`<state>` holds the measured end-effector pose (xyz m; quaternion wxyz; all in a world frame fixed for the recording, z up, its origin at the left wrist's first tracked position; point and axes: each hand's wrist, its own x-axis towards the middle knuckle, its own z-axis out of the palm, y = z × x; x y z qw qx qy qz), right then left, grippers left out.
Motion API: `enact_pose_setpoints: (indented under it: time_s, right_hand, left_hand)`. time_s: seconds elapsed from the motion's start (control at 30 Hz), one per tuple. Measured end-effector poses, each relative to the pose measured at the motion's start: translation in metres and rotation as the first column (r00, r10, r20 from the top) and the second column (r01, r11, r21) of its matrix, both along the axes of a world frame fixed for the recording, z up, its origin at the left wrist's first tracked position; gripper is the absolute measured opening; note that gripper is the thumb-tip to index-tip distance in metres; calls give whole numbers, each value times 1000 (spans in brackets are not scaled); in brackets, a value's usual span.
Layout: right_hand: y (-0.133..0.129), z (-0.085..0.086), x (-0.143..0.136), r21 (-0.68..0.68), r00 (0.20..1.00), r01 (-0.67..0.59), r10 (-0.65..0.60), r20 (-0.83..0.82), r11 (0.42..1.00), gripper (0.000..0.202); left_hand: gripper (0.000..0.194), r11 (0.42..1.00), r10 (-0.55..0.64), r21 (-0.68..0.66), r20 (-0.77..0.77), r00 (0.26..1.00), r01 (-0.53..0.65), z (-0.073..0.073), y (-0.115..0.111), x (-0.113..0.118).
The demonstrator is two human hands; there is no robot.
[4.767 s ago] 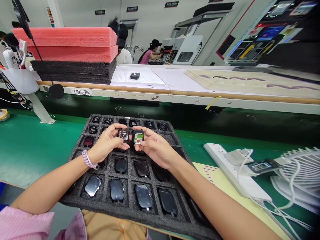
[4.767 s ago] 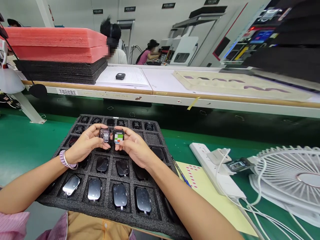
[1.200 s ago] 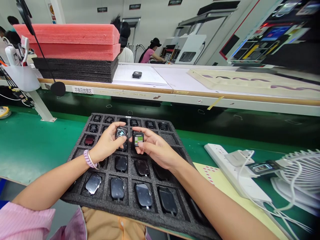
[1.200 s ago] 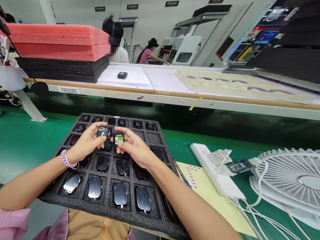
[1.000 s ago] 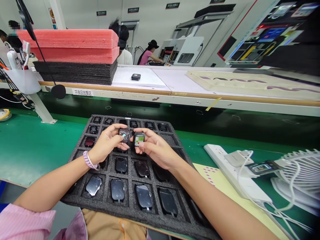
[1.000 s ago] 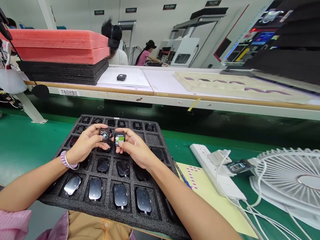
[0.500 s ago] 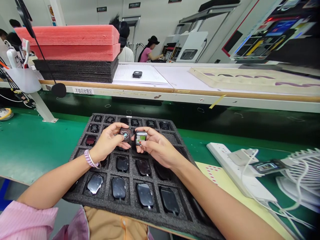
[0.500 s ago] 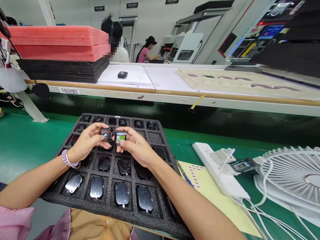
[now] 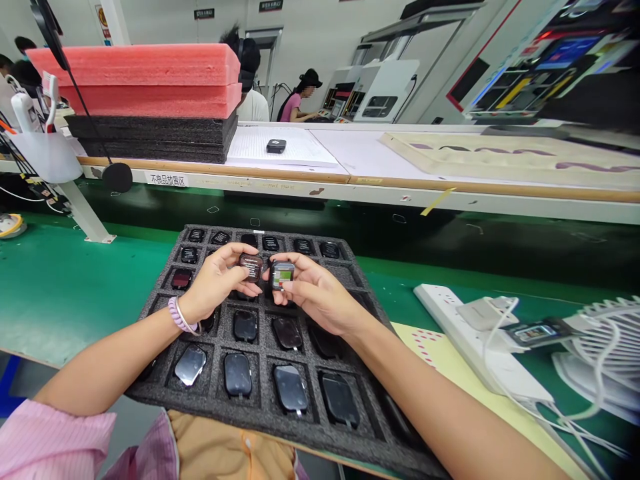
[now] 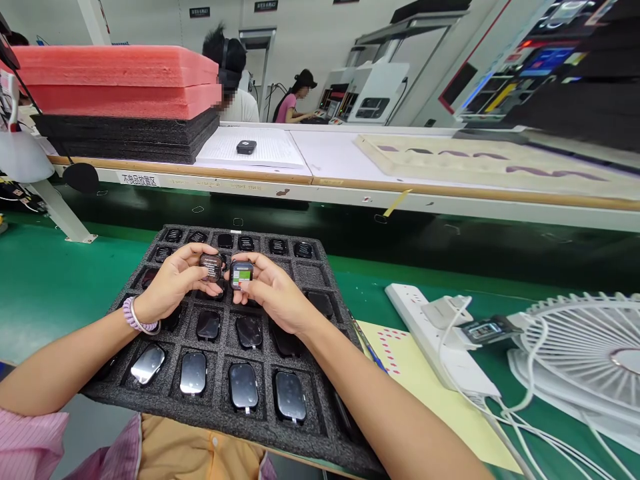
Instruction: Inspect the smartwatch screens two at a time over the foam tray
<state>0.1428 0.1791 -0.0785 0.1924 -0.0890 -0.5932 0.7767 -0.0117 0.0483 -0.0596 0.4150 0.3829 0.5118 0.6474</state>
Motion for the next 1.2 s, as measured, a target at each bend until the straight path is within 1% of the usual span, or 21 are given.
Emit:
enact_pose_setpoints:
  time_s: [0.13, 0.23, 0.33, 0.43, 0.5, 0.57, 0.93, 1.2]
  right_hand:
    - [-1, 1, 0, 23, 1000, -3, 4, -8, 1000, 46]
    - [-2, 2, 0, 41, 1000, -6, 7, -6, 999, 50]
    - [-2, 1, -1, 41, 1000, 10, -11, 6, 999, 50]
    - [-1, 0, -2, -14, 1000, 21, -21, 11, 1000, 42]
    - [0, -1, -3, -60, 1000, 13, -13, 4, 998, 40]
    - [1, 0, -2, -76, 1000, 12, -12, 1, 997, 40]
    - [0, -2, -2, -25, 999, 41, -41, 0, 999, 44]
    - [-1, 0, -1, 9, 1000, 28, -28, 9, 1000, 39]
  left_hand:
    - [41, 1000, -16, 11, 28, 999, 16, 0, 0, 0]
    - [46, 1000, -7, 31, 17, 1000, 6, -2, 1, 0]
    - [44, 1000, -14, 28, -2, 1000, 14, -3, 1, 0]
    - [37, 999, -44, -2, 27, 999, 44, -2, 0, 0]
    - [35, 998, -60, -16, 67, 996, 61, -1, -1, 0]
    - [34, 997, -71, -21, 91, 993, 73, 0, -1, 0]
    - [34, 997, -79, -22, 51, 996, 80, -1, -1, 1]
    - [33, 998, -63, -28, 33, 997, 64, 0, -1, 1]
